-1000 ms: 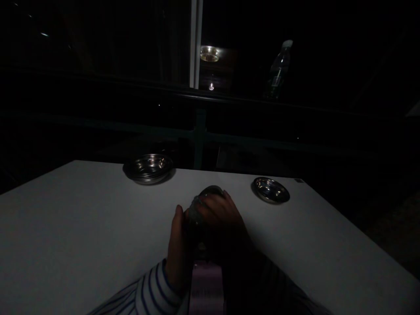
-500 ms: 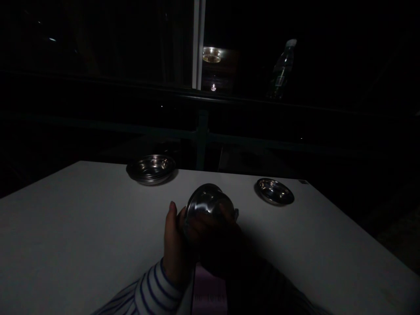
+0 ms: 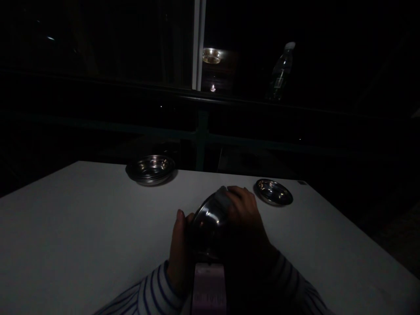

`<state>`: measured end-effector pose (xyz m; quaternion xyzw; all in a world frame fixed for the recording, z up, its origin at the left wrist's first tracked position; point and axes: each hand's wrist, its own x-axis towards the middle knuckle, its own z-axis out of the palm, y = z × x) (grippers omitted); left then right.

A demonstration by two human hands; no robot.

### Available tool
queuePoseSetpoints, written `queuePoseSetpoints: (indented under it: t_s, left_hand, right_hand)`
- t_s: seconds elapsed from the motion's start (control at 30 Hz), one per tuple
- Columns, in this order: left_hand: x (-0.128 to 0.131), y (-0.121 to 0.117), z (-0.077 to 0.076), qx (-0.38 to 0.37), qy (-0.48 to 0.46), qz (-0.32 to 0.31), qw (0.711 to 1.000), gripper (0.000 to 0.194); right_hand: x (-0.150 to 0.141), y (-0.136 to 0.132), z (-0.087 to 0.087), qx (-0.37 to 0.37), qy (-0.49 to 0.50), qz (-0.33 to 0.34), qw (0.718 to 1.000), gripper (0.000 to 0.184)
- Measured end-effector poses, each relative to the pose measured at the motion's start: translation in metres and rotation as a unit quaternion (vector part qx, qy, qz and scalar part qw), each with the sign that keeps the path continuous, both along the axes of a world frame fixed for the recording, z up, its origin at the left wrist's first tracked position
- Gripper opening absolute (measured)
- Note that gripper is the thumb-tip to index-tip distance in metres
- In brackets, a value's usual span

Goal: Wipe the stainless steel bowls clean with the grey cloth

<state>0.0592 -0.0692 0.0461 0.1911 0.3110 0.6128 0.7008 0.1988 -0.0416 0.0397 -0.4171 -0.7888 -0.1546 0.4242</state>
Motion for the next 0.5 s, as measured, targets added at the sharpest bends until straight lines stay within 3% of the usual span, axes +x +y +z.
queuePoseSetpoints:
  t_s: [0.17, 0.37, 0.5]
  left_hand:
    - [0.001, -0.002, 0.003, -0.014, 0.016, -0.007, 1.000, 0.044]
    - [0.004, -0.002, 0.002, -0.012, -0.002, -0.047, 0.999, 0.046]
    - [0.000, 0.002, -0.002, -0.019, -0.014, -0.030, 0.999, 0.041]
  right_hand:
    - [0.012, 0.003, -0.005, 0.014, 0.012, 0.051, 0.999, 0.038]
    - [-0.009, 0.001, 0.002, 0.060, -0.017, 0.067, 0.996, 0.033]
    - [-0.023, -0.004, 0.000, 0.044, -0.047, 0.071, 0.995, 0.027]
